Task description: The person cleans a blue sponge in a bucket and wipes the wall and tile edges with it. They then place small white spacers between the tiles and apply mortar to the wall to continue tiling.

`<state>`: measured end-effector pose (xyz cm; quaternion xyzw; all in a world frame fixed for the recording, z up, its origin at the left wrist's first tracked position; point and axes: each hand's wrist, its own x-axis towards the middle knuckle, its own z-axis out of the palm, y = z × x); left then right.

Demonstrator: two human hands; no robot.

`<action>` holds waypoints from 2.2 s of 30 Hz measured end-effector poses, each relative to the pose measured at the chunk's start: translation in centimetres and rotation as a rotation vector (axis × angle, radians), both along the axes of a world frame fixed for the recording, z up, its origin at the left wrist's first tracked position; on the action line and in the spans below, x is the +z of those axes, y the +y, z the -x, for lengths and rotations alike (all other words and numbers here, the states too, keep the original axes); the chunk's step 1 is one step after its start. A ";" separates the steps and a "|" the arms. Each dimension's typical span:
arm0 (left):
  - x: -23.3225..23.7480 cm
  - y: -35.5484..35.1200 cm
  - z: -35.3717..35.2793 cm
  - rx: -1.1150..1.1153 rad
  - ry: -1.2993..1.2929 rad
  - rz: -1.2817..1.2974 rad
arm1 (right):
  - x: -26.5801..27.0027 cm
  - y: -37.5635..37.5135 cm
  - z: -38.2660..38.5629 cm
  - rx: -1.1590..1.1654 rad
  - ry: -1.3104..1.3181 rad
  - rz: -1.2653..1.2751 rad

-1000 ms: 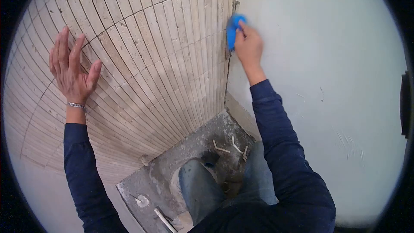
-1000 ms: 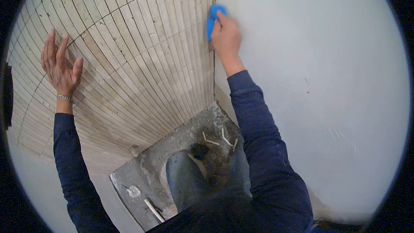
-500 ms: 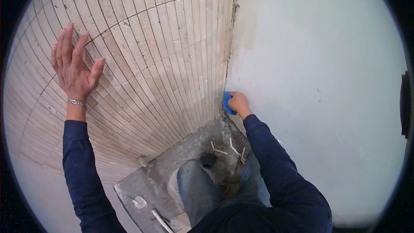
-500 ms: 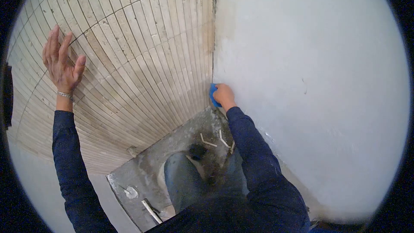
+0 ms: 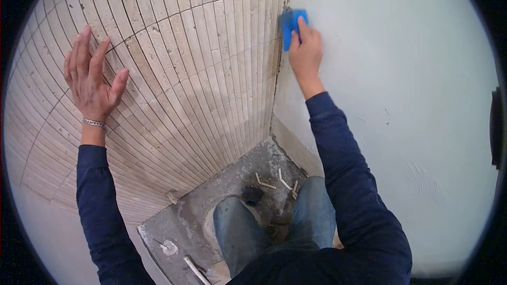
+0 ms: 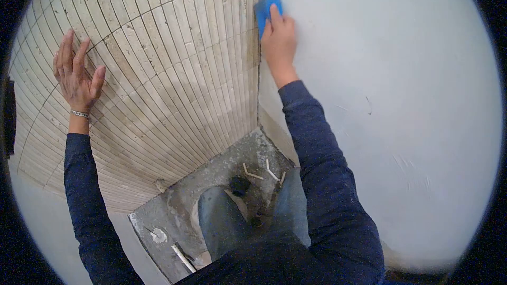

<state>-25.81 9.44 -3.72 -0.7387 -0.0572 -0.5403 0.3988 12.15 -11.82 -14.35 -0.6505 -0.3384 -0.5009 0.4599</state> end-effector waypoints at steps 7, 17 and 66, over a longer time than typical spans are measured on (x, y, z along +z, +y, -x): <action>0.1 -0.1 0.0 0.018 0.006 0.023 | -21.3 -0.7 0.2 0.070 0.645 0.748; 0.2 -0.6 -0.4 0.049 0.006 0.006 | -6.2 -1.3 -0.4 0.104 0.516 0.531; -0.1 -0.1 0.3 0.049 -0.017 0.087 | 12.9 0.1 -0.7 -0.397 -0.268 0.488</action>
